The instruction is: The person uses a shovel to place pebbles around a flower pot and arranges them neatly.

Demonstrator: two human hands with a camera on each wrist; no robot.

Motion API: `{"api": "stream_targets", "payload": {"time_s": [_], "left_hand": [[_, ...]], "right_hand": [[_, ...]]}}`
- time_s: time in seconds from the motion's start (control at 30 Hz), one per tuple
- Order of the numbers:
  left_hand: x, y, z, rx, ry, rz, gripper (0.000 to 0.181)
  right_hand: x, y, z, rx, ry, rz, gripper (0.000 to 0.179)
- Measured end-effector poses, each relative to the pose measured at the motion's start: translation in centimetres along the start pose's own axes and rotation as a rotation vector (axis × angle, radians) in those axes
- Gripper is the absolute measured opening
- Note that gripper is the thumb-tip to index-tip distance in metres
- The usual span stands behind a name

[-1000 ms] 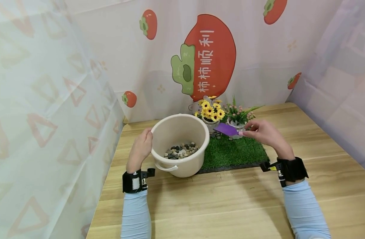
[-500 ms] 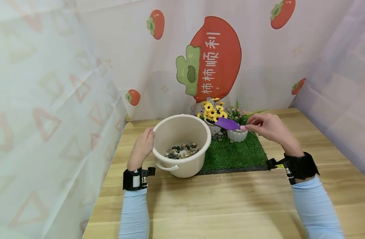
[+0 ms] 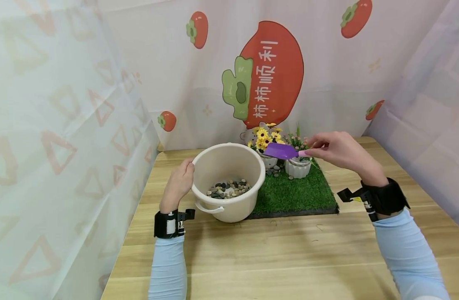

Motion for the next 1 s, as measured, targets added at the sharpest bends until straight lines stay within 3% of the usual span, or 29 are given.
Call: {"api": "stream_targets", "payload": {"time_s": [0.3, 0.8, 1.0], "left_hand": [[0.1, -0.3, 0.0, 0.005, 0.016, 0.008, 0.050], [0.1, -0.4, 0.1, -0.006, 0.019, 0.001, 0.050], [-0.2, -0.1, 0.1, -0.016, 0.016, 0.010, 0.049]], "right_hand": [[0.8, 1.9, 0.9, -0.045, -0.010, 0.115, 0.022], [2.7, 4.2, 0.8, -0.062, 0.062, 0.179, 0.014], [3.6, 5.2, 0.7, -0.124, 0.060, 0.305, 0.010]]}}
Point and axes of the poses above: each hand's wrist, its own x-axis towards the middle knuckle, its own z-axis out of the back of the hand, y = z × x, the point moved 1 cm from there along x, towards the middle knuckle, and after that the axes turned 7 degrees about -x, right-handed, at the moved point
